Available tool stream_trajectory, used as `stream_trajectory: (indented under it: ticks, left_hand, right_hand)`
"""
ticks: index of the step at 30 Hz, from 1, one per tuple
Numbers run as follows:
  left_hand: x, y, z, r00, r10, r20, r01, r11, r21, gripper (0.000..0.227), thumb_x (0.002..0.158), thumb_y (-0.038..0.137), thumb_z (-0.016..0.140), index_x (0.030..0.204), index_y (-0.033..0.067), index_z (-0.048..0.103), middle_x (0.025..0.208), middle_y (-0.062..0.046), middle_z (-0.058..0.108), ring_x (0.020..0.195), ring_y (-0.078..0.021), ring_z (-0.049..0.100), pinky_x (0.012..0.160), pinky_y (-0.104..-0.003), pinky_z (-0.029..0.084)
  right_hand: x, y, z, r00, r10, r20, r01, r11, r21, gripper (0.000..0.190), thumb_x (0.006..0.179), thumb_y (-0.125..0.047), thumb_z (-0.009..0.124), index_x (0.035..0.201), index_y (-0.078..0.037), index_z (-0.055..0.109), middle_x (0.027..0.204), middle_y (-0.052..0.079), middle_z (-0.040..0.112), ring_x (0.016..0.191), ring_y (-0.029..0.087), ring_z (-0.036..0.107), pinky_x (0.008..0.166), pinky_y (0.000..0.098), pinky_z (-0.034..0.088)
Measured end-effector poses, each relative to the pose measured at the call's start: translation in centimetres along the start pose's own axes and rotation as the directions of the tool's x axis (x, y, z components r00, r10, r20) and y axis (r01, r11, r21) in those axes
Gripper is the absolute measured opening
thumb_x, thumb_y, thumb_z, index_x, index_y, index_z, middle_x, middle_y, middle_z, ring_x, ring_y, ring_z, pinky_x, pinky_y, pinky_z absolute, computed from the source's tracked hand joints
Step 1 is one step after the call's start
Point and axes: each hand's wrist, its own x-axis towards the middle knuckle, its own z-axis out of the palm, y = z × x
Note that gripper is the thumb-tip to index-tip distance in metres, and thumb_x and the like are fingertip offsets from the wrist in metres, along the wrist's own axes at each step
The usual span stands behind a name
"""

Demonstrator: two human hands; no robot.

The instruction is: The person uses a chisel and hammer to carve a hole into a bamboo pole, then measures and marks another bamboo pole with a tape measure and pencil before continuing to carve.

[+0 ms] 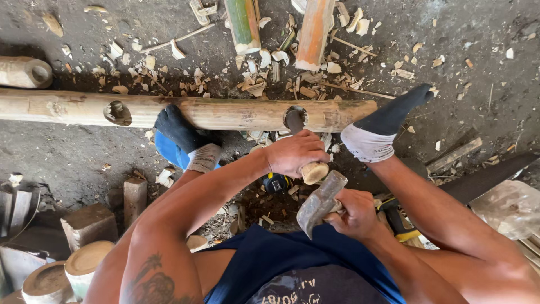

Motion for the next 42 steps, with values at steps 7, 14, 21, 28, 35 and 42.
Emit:
stream_trajectory:
  ticks: [7, 14, 21, 28, 35, 42]
  left_hand:
    - [-0.4, 1.6, -3.8, 0.999, -0.044, -0.026, 0.045, 0.998, 0.040, 0.086, 0.046, 0.022, 0.096, 0.121, 0.0184, 0.056, 0.119, -0.005, 0.062, 0.120, -0.0283, 0.057, 0.110, -0.045, 0.039]
    - [-0.5, 1.4, -4.3, 0.995, -0.090, -0.034, 0.091, 0.995, 0.045, 0.084, 0.047, 0.019, 0.095, 0.120, 0.0157, 0.055, 0.119, -0.005, 0.061, 0.119, -0.0278, 0.057, 0.112, -0.046, 0.039]
    - [-1.4, 0.5, -4.2, 0.996, -0.059, -0.068, 0.056, 0.997, -0.052, 0.076, 0.056, 0.021, 0.096, 0.121, 0.0183, 0.057, 0.118, -0.002, 0.066, 0.120, -0.0246, 0.061, 0.116, -0.046, 0.041]
    - [-1.9, -0.2, -4.3, 0.982, -0.053, -0.180, 0.053, 0.999, -0.006, 0.077, 0.055, 0.026, 0.099, 0.118, 0.0147, 0.056, 0.119, -0.007, 0.066, 0.118, -0.0283, 0.062, 0.113, -0.048, 0.042]
    - [-2.6, -2.2, -2.9, 0.969, -0.120, -0.215, 0.125, 0.992, 0.012, 0.070, 0.078, 0.018, 0.095, 0.138, 0.0172, 0.059, 0.125, -0.006, 0.066, 0.119, -0.0238, 0.064, 0.109, -0.038, 0.052]
    - [-2.9, -2.9, -4.0, 0.957, -0.183, -0.227, 0.145, 0.974, -0.173, 0.060, 0.068, 0.024, 0.092, 0.119, 0.0161, 0.060, 0.119, -0.006, 0.068, 0.117, -0.0286, 0.065, 0.107, -0.042, 0.054]
  right_hand:
    - [1.2, -0.9, -0.8, 0.996, -0.082, -0.016, 0.083, 0.996, 0.014, 0.030, 0.086, -0.034, 0.078, 0.086, -0.008, 0.064, 0.066, 0.005, 0.059, 0.054, 0.022, 0.061, 0.051, 0.0350, 0.049]
    - [1.1, 1.8, 0.8, 0.987, 0.152, 0.061, -0.137, 0.969, -0.204, 0.041, 0.081, -0.037, 0.082, 0.073, -0.006, 0.056, 0.060, 0.008, 0.053, 0.050, 0.027, 0.057, 0.047, 0.0394, 0.046]
    - [1.0, 0.2, -1.0, 0.963, -0.264, -0.054, 0.267, 0.963, 0.036, 0.040, 0.081, -0.038, 0.078, 0.084, -0.003, 0.059, 0.066, 0.010, 0.060, 0.054, 0.027, 0.061, 0.051, 0.0385, 0.049]
    - [5.0, -3.3, -1.2, 0.983, 0.169, 0.070, -0.160, 0.979, -0.124, 0.032, 0.086, -0.031, 0.077, 0.081, -0.004, 0.060, 0.062, 0.013, 0.061, 0.049, 0.029, 0.063, 0.049, 0.0435, 0.051]
    - [6.6, -1.9, 0.0, 0.963, 0.260, 0.076, -0.242, 0.951, -0.195, 0.034, 0.085, -0.032, 0.081, 0.080, -0.006, 0.059, 0.057, 0.011, 0.055, 0.049, 0.030, 0.058, 0.048, 0.0452, 0.047]
    - [5.4, 0.2, 0.9, 0.950, -0.313, 0.006, 0.300, 0.902, -0.310, 0.030, 0.062, -0.027, 0.080, 0.062, -0.017, 0.052, 0.048, 0.006, 0.051, 0.040, 0.028, 0.054, 0.038, 0.0451, 0.038]
